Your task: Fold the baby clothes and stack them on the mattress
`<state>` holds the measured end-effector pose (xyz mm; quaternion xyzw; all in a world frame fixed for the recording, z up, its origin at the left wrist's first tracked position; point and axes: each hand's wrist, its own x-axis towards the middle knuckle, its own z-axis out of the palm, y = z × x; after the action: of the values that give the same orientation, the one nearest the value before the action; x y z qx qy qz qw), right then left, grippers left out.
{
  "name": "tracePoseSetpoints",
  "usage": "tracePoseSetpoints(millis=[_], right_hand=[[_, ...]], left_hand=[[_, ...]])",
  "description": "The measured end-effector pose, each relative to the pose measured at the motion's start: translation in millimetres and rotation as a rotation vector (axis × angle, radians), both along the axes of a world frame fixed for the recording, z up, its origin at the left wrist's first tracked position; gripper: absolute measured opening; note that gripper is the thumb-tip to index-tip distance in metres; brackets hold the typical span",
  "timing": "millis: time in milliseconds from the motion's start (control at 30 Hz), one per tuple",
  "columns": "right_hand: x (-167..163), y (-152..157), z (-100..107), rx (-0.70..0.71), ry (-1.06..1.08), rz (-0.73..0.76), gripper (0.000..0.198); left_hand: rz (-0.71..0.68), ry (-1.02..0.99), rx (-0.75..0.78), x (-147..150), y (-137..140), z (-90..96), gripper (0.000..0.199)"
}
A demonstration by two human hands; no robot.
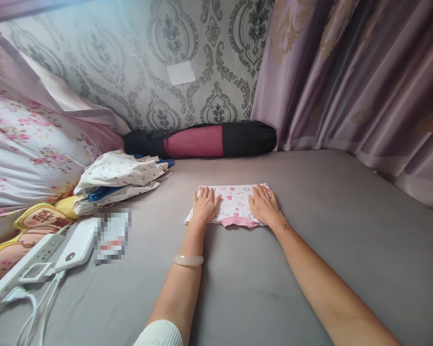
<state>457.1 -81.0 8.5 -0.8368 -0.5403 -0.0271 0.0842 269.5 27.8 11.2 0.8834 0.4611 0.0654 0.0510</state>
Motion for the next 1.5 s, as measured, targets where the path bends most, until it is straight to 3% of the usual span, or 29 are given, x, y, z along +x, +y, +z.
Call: tracePoseSetpoints(millis=[267, 567, 733, 1000, 1500], right_hand=[[2, -1, -4, -0.012, -0.002, -0.003, 0.056], [-10, 0, 6, 0.014, 0.002, 0.029, 0.056], [-18, 3, 1, -0.012, 0.043, 0.055, 0.055], [-16, 3, -5, -0.02, 0.047, 0.047, 0.054], [-36, 3, 7, -0.026, 0.066, 0.148, 0.055]], left_hand=[[-0.002, 0.007, -0.008, -2, 0, -1.9, 0.059], [-0.002, -0.006, 0.044, 7, -8, 5.4, 0.058], [-0.067, -0.027, 0.06, 18, -16, -1.8, 0.06], [-0.061, -0.027, 0.021, 18, -15, -6.4, 0.061], [-0.112, -0.044, 0.061, 34, -33, -3.1, 0.055]])
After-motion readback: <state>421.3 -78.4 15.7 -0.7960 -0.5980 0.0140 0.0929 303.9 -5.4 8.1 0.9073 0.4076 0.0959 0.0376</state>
